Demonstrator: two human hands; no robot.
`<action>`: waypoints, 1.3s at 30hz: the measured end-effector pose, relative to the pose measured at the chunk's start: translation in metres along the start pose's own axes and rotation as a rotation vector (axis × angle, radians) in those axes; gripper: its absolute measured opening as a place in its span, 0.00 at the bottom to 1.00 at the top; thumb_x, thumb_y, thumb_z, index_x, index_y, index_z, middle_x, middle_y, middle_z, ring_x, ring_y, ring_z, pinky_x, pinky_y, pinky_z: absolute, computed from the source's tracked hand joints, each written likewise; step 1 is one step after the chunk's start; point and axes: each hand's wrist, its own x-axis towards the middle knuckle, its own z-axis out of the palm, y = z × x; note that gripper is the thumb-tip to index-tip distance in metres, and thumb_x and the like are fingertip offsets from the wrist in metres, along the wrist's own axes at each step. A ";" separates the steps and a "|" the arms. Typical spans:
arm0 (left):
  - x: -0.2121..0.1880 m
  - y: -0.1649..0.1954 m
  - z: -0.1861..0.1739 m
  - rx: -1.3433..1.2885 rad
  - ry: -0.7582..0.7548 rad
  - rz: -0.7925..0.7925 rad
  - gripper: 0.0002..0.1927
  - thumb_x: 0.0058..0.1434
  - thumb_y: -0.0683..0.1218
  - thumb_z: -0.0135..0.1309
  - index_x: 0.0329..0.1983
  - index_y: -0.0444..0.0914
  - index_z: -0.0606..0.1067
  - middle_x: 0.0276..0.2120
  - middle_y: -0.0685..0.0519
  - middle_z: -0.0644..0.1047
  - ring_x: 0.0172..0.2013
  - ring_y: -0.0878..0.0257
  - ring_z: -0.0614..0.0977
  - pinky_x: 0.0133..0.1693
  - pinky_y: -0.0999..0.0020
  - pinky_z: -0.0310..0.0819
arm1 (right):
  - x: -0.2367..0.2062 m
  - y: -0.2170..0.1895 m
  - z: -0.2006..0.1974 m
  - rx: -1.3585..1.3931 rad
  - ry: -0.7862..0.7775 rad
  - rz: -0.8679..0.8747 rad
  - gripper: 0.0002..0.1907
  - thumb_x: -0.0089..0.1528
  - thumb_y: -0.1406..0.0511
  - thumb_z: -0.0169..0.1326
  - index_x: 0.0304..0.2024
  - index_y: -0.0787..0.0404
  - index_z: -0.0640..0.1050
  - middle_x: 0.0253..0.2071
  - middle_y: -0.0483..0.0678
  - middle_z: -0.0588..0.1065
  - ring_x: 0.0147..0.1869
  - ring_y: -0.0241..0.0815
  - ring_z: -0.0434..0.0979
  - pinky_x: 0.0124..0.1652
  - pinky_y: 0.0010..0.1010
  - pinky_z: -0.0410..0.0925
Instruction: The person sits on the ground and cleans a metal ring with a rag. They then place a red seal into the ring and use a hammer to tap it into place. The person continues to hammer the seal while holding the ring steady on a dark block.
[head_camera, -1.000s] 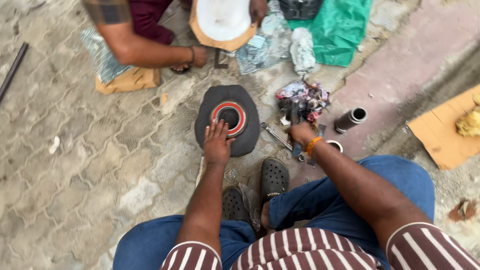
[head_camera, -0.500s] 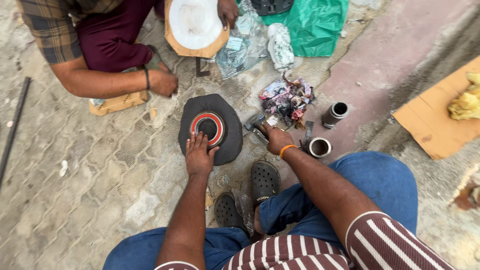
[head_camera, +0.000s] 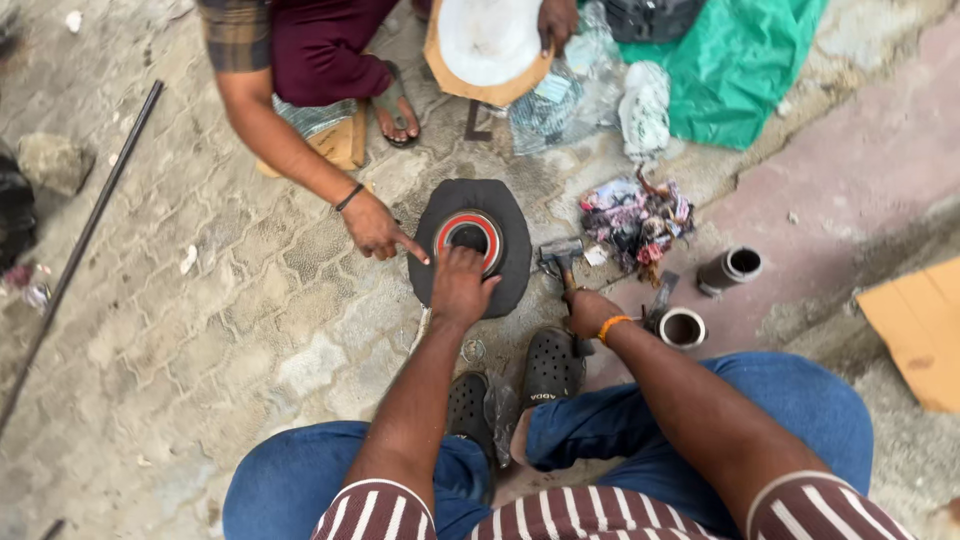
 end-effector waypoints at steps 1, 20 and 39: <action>0.005 0.006 -0.002 -0.124 0.010 -0.092 0.23 0.66 0.57 0.53 0.51 0.34 0.77 0.51 0.44 0.77 0.59 0.48 0.74 0.66 0.48 0.60 | -0.003 -0.004 -0.003 0.018 0.032 -0.054 0.27 0.57 0.61 0.62 0.59 0.60 0.76 0.54 0.61 0.77 0.59 0.58 0.77 0.58 0.43 0.69; 0.027 -0.012 0.001 -1.476 0.066 -0.808 0.27 0.66 0.59 0.46 0.50 0.32 0.80 0.49 0.40 0.81 0.50 0.48 0.81 0.55 0.51 0.73 | -0.075 -0.051 -0.014 0.609 0.054 -0.089 0.29 0.61 0.53 0.58 0.62 0.57 0.74 0.59 0.48 0.78 0.56 0.43 0.79 0.47 0.38 0.75; -0.049 0.130 -0.103 -2.260 -0.178 0.356 0.09 0.64 0.38 0.51 0.44 0.31 0.80 0.36 0.48 0.82 0.33 0.63 0.83 0.37 0.68 0.79 | -0.240 -0.141 -0.109 0.966 0.232 -0.548 0.64 0.46 0.49 0.71 0.78 0.52 0.52 0.67 0.48 0.64 0.68 0.44 0.67 0.62 0.41 0.64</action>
